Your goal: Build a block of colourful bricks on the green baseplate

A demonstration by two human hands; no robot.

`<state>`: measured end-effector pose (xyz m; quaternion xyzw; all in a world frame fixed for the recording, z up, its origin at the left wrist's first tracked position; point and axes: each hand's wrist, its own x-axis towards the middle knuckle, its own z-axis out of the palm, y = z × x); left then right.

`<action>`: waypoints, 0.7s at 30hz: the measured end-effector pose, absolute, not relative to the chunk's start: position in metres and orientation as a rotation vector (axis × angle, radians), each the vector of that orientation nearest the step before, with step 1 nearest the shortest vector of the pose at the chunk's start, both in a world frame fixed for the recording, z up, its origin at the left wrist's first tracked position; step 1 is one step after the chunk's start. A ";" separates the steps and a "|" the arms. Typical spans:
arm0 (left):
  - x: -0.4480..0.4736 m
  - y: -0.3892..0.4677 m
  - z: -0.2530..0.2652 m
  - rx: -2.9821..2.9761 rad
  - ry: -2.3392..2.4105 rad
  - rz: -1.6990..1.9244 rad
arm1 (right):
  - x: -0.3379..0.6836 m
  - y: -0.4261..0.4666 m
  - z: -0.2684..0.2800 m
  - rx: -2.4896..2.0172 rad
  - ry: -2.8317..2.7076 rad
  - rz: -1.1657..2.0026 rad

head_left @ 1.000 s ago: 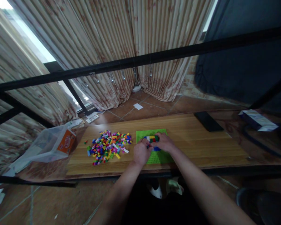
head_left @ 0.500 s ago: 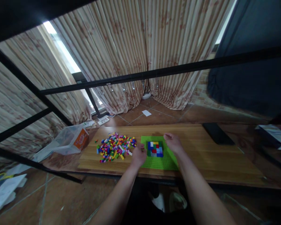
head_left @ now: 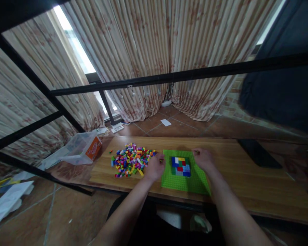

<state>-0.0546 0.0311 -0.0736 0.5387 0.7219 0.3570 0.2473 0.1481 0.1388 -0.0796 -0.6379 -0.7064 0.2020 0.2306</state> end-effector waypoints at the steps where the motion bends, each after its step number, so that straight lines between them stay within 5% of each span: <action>1: -0.065 0.031 -0.071 1.492 1.904 1.030 | 0.145 0.137 -0.077 -1.748 -1.956 0.549; 8: -0.181 -0.005 -0.058 1.091 2.245 1.370 | 0.111 0.117 -0.064 -1.487 -1.979 0.588; 21: -0.258 -0.056 -0.063 0.956 2.673 0.846 | 0.090 0.109 -0.076 -1.367 -2.094 0.501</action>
